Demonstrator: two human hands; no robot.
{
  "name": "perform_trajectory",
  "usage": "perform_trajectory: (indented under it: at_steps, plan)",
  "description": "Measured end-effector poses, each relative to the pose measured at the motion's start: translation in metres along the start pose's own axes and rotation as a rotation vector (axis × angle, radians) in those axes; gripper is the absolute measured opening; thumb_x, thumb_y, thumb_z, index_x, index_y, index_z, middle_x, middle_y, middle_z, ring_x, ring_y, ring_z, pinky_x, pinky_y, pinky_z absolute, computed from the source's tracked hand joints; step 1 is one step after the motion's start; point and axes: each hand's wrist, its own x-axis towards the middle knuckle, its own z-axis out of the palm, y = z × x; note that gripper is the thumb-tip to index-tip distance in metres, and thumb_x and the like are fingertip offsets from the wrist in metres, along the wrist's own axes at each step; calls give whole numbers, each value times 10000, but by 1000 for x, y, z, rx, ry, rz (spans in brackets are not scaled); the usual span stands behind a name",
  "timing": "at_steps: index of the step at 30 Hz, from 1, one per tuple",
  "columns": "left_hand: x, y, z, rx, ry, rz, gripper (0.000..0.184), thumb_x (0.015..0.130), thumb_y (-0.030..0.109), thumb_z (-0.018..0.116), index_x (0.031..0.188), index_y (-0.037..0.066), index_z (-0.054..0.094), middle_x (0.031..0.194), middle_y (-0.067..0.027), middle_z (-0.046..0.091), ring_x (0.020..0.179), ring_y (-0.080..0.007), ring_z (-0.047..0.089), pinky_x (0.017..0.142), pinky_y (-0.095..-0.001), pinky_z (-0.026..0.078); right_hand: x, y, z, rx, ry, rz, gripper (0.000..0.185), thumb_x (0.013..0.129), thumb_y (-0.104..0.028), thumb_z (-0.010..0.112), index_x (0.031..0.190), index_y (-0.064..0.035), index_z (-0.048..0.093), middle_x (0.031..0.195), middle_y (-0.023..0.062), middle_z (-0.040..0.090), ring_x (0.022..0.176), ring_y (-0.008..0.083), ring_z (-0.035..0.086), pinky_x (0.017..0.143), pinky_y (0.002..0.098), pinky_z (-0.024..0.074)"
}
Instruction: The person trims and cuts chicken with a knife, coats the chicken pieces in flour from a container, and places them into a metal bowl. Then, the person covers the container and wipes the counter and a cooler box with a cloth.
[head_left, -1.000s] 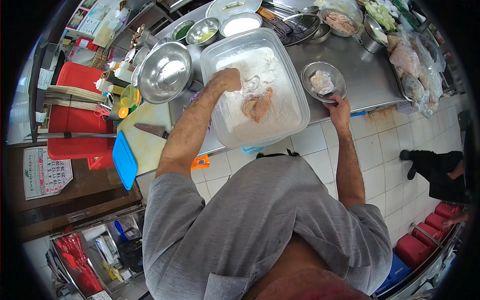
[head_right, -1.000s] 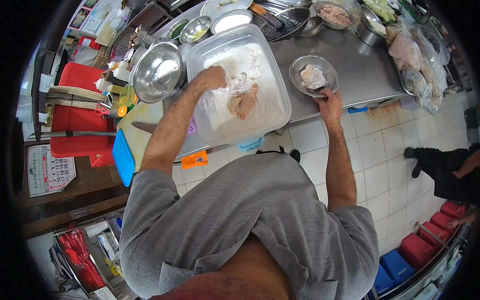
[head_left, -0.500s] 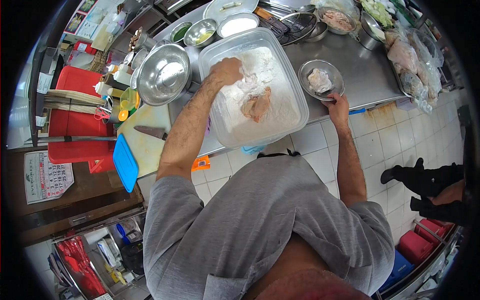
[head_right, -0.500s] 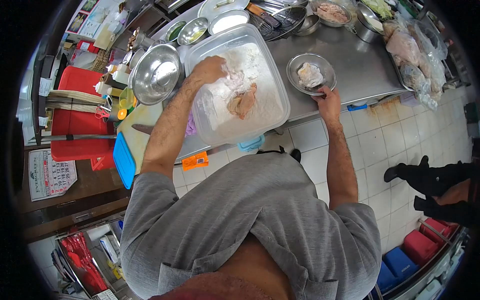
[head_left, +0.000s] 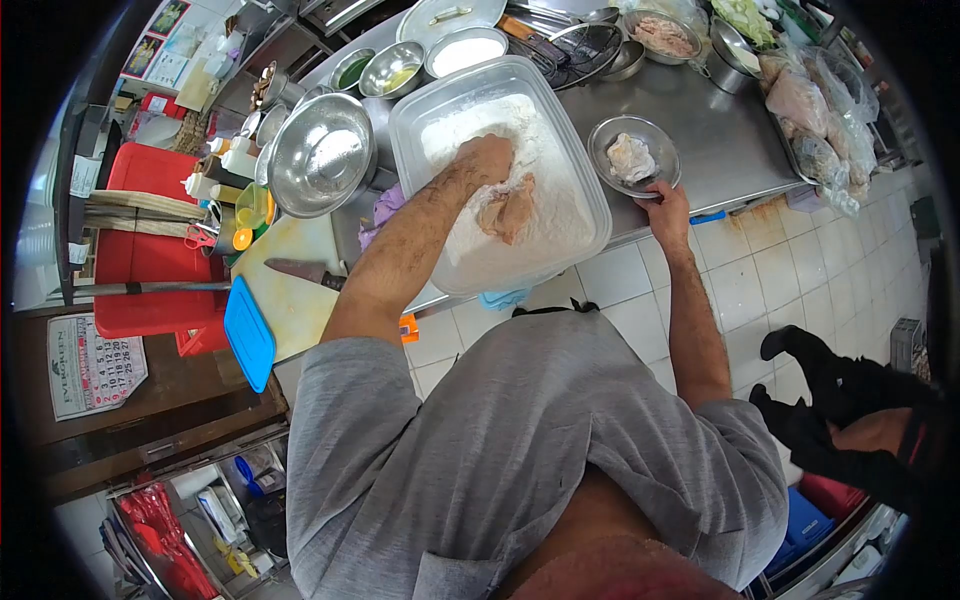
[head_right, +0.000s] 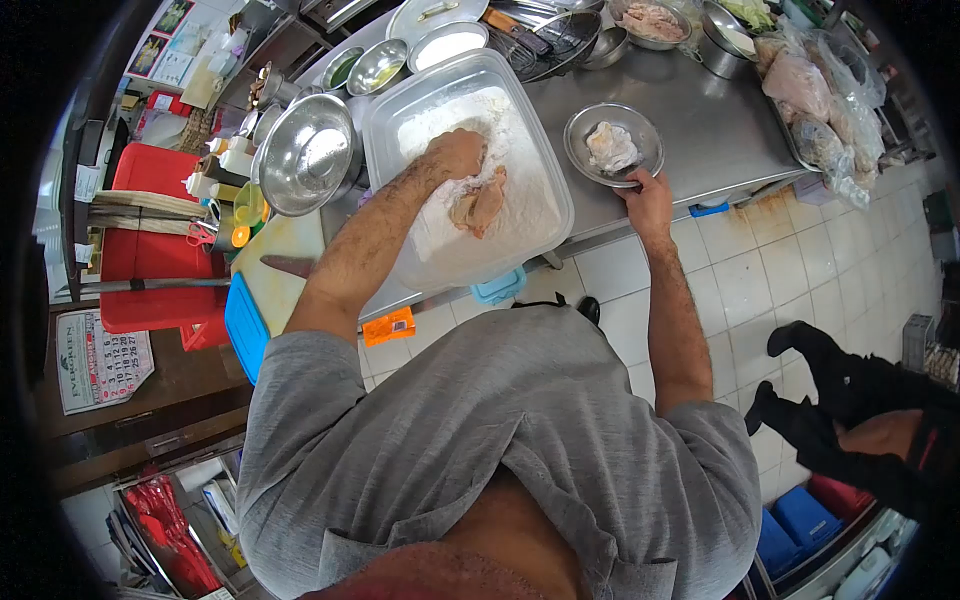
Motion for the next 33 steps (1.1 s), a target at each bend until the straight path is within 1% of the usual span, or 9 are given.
perform_trajectory:
  at_steps: [2, 4, 5, 8, 10, 13, 17, 23, 33]
  plan:
    - [-1, -1, -9, 13, 27, -5, 475, 671, 146, 669, 1078, -53, 527, 967, -215, 611, 796, -302, 637, 705, -366, 520, 0, -2, -2, 16, -6, 23, 222, 666, -98, 742, 829, -46, 600, 923, 116, 549, 812, 259, 571, 711, 357, 467]
    - [-1, -23, -9, -415, 183, 122, 486, 683, 119, 660, 1114, -46, 506, 924, -178, 616, 761, -234, 639, 673, -319, 522, -4, -5, -4, 35, -13, 67, 222, 669, -103, 741, 833, -50, 600, 922, 116, 547, 815, 257, 570, 714, 358, 465]
    - [2, -34, -10, -762, 109, 68, 533, 691, 109, 657, 1168, -36, 468, 923, -147, 608, 748, -171, 627, 654, -271, 514, -6, -7, -7, 6, -24, 69, 222, 672, -108, 740, 836, -55, 601, 924, 114, 545, 811, 253, 570, 716, 356, 464]
    - [6, -48, 0, -763, 249, 75, 581, 686, 120, 666, 1199, -30, 439, 960, -168, 611, 808, -226, 634, 695, -309, 516, -8, -4, -8, -51, -17, 24, 219, 675, -111, 738, 840, -62, 603, 925, 110, 543, 792, 245, 570, 712, 351, 463]
    - [-1, -47, 4, -256, 354, 74, 549, 700, 99, 636, 1198, -30, 443, 989, -198, 610, 893, -303, 620, 759, -361, 506, -6, 0, -4, -76, 3, -27, 216, 676, -110, 737, 839, -64, 604, 925, 109, 542, 779, 241, 570, 708, 349, 464]
    - [2, -35, -7, -230, 184, -100, 506, 706, 72, 599, 1181, -27, 456, 1048, -232, 581, 1000, -354, 566, 847, -393, 469, -7, -2, -5, -37, -10, 35, 211, 679, -108, 735, 840, -63, 605, 923, 109, 541, 772, 239, 570, 699, 348, 464]
    - [3, -31, -3, -266, 303, 11, 386, 750, 71, 509, 1133, 24, 506, 1061, -227, 578, 1011, -350, 559, 861, -396, 465, -9, -13, -11, -34, -10, 31, 207, 689, -122, 734, 844, -68, 608, 921, 113, 539, 771, 241, 578, 698, 351, 464]
    - [10, -42, 1, -343, 424, 11, 483, 729, 90, 558, 1197, 18, 463, 1043, -230, 583, 992, -351, 566, 853, -396, 469, -11, -11, -11, -49, -25, 66, 212, 695, -138, 734, 853, -71, 610, 912, 110, 535, 775, 242, 588, 697, 351, 469]
    - [-7, -17, -3, -284, 203, 125, 502, 726, 93, 592, 1202, 29, 448, 1008, -247, 585, 967, -365, 570, 845, -401, 470, -13, -9, -11, -82, -9, 23, 218, 690, -129, 736, 855, -65, 607, 887, 117, 537, 756, 232, 597, 680, 341, 484]
